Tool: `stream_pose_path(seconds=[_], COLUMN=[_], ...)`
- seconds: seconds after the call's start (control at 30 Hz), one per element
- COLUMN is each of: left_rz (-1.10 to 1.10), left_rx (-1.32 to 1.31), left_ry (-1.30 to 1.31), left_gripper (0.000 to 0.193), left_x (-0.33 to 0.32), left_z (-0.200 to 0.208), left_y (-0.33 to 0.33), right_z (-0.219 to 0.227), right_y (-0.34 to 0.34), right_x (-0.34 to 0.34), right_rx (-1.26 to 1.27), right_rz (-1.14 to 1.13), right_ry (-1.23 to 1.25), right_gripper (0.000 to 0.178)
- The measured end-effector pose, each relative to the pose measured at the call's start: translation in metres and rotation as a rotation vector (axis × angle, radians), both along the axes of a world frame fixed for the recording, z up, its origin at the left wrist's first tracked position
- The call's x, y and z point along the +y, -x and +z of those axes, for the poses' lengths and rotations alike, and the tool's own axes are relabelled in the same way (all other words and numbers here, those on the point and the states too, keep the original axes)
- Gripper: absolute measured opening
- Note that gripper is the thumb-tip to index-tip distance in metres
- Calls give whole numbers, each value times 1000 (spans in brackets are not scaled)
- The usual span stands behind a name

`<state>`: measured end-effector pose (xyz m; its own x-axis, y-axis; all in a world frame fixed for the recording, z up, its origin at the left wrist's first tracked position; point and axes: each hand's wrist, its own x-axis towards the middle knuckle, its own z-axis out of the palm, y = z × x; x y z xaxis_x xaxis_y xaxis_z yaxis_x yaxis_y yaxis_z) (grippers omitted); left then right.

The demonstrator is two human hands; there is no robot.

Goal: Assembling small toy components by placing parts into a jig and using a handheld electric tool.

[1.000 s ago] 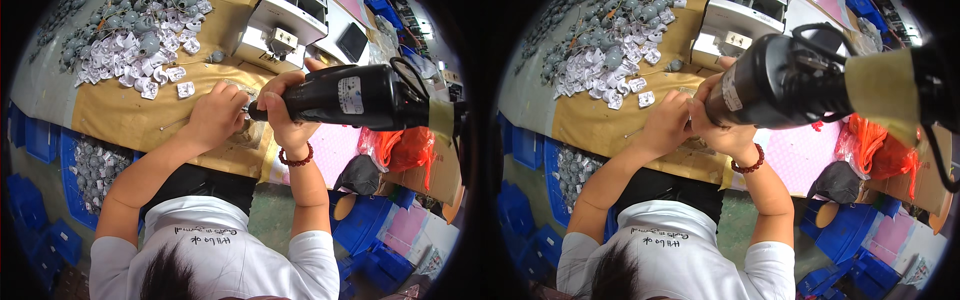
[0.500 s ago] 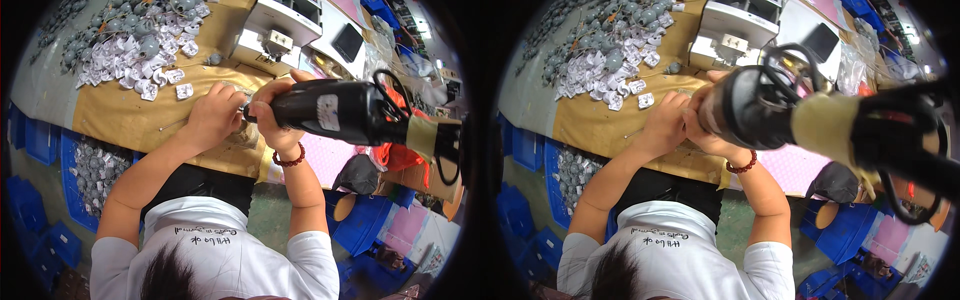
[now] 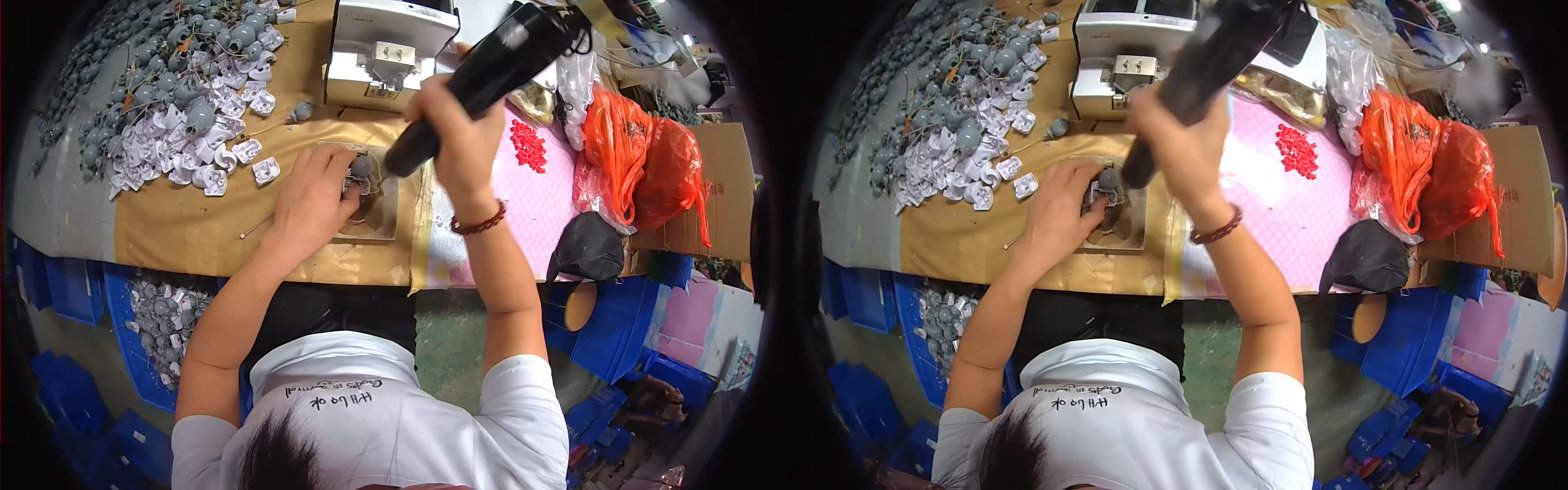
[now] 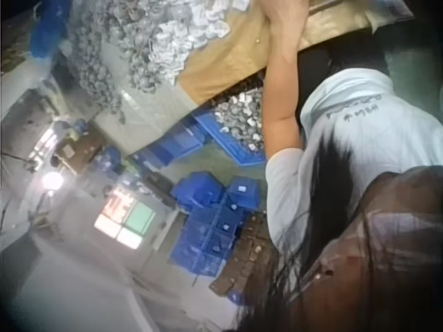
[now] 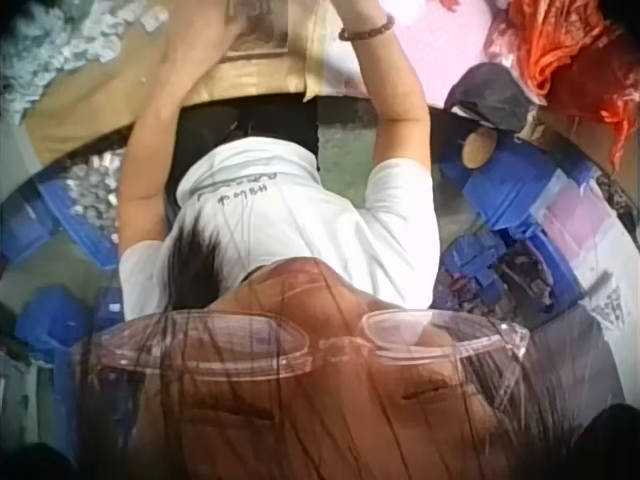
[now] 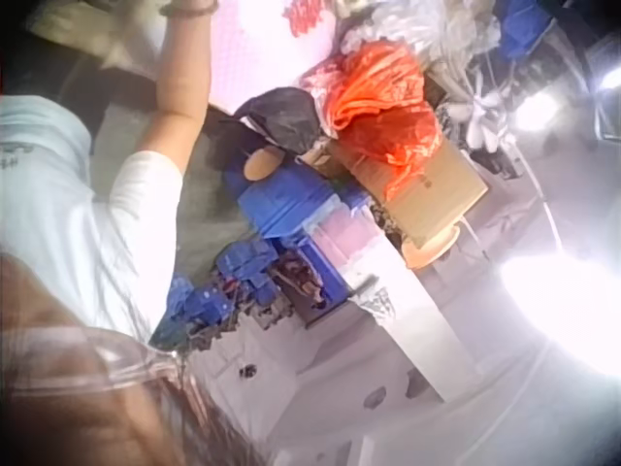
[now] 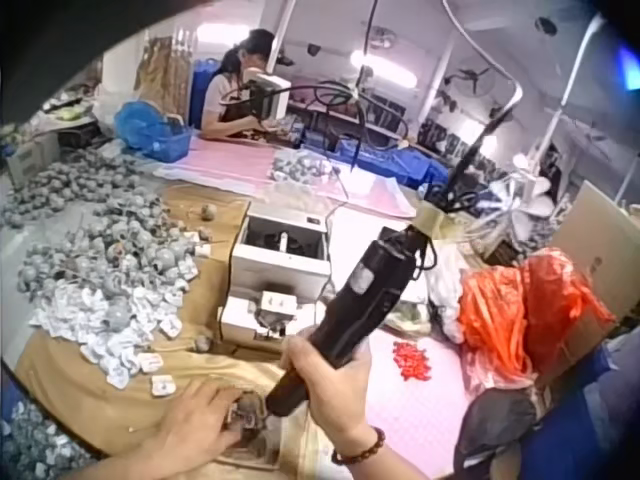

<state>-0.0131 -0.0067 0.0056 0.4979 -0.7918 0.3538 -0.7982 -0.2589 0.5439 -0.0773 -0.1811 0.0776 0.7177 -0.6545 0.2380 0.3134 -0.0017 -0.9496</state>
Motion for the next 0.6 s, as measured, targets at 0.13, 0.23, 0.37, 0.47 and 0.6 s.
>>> stream_pose_path(seconds=[0.13,0.23,0.37,0.47,0.6], left_rz=[-5,-14,-10,-25,-13], left_rx=[61,71,56,56,56], left_ry=[-13,30,68,58,60], left_gripper=[37,34,32,31,31], left_x=[-1,4,9,6,6], left_z=[0,0,-1,-2,-4], left_y=[4,4,5,6,6], right_z=[-35,-50,-55,-71,-81], right_y=[-5,4,24,38,33], right_x=[-76,-94,-48,-3,19], right_rx=[121,92,185,345,299], right_rz=[-252,-301,-198,91,60], right_ry=[-115,-188,252,387,487], right_gripper=[27,26,30,21,8])
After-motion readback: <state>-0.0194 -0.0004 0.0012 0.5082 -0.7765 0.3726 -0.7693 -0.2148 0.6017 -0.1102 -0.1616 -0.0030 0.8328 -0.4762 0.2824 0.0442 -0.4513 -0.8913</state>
